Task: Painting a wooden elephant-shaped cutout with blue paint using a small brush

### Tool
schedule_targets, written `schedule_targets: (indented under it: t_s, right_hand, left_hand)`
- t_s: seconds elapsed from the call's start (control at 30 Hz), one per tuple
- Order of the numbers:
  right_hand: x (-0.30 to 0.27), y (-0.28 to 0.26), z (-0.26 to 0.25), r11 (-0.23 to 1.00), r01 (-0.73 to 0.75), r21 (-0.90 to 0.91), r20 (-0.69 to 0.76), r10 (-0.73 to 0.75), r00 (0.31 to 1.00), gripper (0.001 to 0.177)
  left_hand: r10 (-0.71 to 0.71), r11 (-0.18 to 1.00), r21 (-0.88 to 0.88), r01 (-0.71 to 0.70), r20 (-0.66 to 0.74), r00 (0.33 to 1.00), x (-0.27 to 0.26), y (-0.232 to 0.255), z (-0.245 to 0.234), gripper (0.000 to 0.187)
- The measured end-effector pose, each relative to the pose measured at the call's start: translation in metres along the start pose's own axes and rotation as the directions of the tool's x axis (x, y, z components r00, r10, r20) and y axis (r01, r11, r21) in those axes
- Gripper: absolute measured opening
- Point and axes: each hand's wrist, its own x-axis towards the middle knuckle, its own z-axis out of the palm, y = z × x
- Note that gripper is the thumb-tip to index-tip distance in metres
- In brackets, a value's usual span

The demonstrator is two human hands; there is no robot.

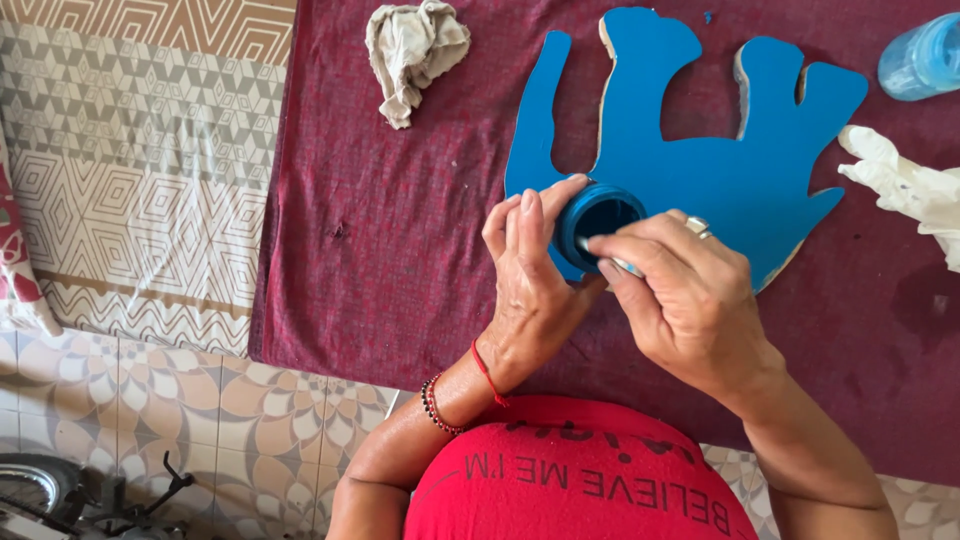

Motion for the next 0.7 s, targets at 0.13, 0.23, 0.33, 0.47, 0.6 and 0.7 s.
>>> schedule_targets:
  t_s: [0.13,0.23,0.33,0.47,0.6,0.7]
  right_hand:
    - [-0.002,0.007,0.004,0.99,0.055,-0.132,-0.063,-0.064,0.996,0.025]
    - [-0.007,0.012,0.004,0.951,0.036,-0.306,-0.072,-0.061,0.995,0.028]
    - [-0.018,0.02,0.003,0.97,-0.02,-0.242,-0.13,-0.012,0.991,0.02]
    - [-0.029,0.029,0.005,0.985,-0.093,-0.148,-0.235,0.057,0.97,0.01]
    - [-0.033,0.03,0.006,0.989,-0.082,-0.126,-0.3,0.041,0.953,0.008]
    - [-0.036,0.029,0.004,0.987,-0.088,-0.133,-0.322,0.041,0.946,0.006]
  left_hand:
    - [-0.091,0.996,-0.006,0.091,0.077,0.993,0.004,0.008,-0.003,0.099]
    - [-0.094,0.995,-0.009,0.095,0.082,0.992,0.004,0.006,-0.002,0.107]
    - [-0.131,0.991,0.018,0.13,0.079,0.988,0.004,0.007,-0.003,0.108]
    - [-0.173,0.985,0.025,0.172,0.121,0.977,0.012,0.014,-0.008,0.096]
    - [-0.18,0.983,0.069,0.171,0.147,0.973,0.015,0.018,-0.01,0.088]
    - [-0.198,0.98,0.069,0.189,0.159,0.967,0.016,0.015,-0.01,0.094]
